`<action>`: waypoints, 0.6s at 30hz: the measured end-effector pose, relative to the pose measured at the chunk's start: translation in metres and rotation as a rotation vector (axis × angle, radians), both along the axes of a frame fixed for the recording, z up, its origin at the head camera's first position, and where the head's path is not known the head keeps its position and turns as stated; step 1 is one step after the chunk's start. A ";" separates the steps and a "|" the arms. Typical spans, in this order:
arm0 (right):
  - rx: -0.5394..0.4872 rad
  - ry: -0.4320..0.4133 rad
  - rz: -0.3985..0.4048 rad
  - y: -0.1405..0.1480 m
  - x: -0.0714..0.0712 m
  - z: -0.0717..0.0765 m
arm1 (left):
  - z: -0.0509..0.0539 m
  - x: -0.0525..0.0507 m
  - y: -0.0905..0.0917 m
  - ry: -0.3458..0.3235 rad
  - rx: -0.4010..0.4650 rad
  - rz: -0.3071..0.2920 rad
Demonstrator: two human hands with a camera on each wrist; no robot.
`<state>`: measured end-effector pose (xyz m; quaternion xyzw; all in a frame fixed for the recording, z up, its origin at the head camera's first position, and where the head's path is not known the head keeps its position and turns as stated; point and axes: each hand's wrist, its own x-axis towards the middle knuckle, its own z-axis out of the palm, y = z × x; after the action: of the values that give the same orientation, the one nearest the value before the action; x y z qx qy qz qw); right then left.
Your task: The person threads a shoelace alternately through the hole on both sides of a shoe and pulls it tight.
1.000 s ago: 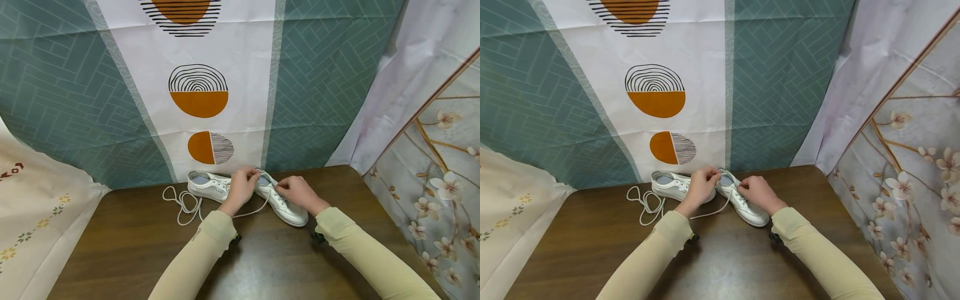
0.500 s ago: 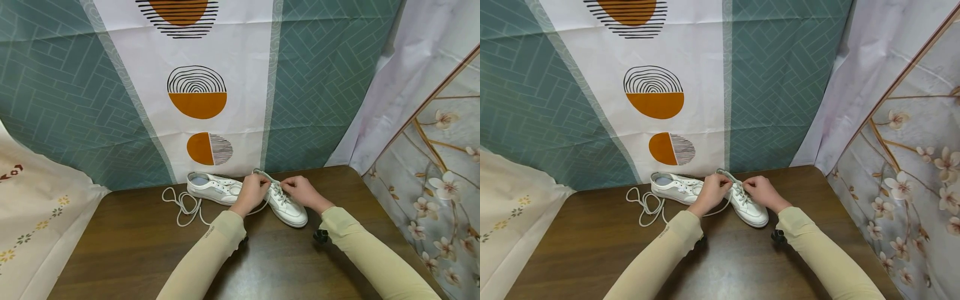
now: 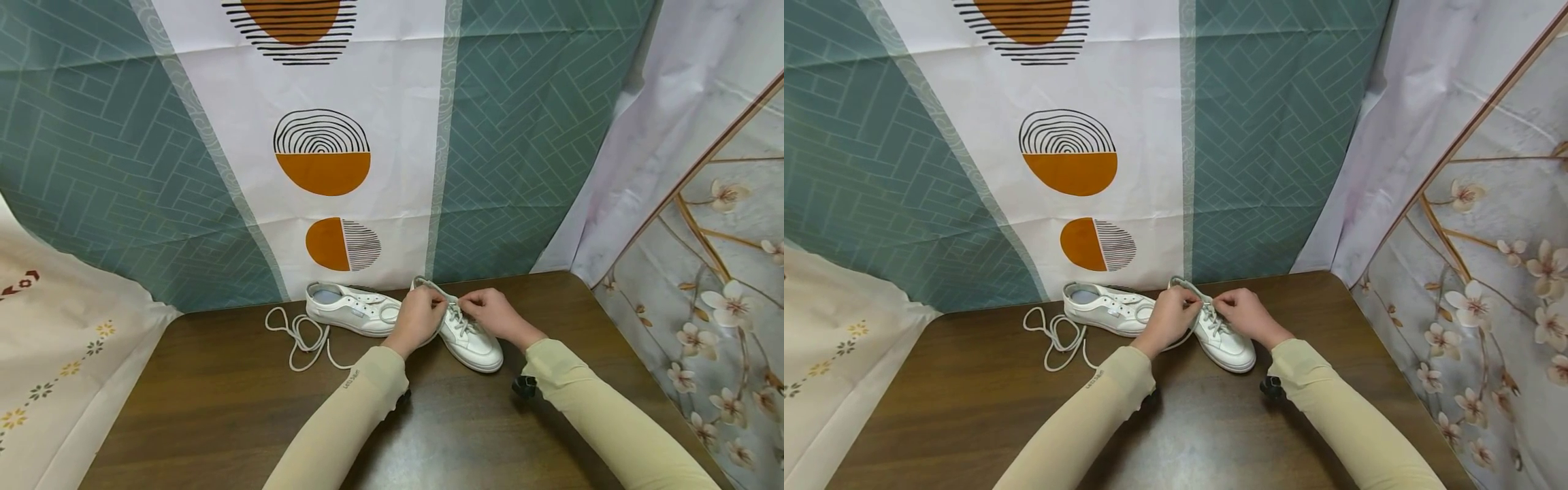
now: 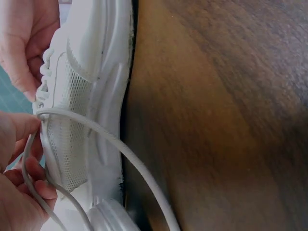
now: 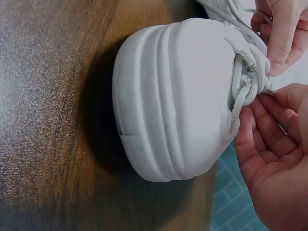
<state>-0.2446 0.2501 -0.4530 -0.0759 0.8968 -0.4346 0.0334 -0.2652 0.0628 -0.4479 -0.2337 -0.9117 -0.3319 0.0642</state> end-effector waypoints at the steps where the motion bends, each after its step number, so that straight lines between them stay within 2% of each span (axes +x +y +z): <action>1: -0.007 -0.001 -0.001 0.000 0.001 0.000 | -0.001 0.000 0.000 0.001 -0.002 0.000; 6: -0.047 -0.016 -0.043 -0.002 0.002 -0.001 | -0.005 0.002 0.002 0.030 -0.034 -0.003; 9: -0.030 -0.011 -0.082 -0.005 0.001 0.000 | -0.006 0.003 0.002 0.051 -0.051 -0.005; 14: 0.018 0.002 -0.133 -0.012 -0.001 0.003 | -0.003 -0.001 -0.003 0.038 -0.005 -0.025; 16: -0.033 -0.021 -0.150 -0.013 -0.002 0.004 | -0.001 -0.005 -0.008 0.046 -0.006 -0.014; 18: -0.142 -0.063 -0.163 -0.012 -0.003 0.004 | 0.001 -0.008 -0.015 0.048 -0.031 0.011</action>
<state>-0.2472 0.2377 -0.4491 0.0089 0.8654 -0.5006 0.0206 -0.2736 0.0474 -0.4467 -0.2375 -0.9161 -0.3118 0.0842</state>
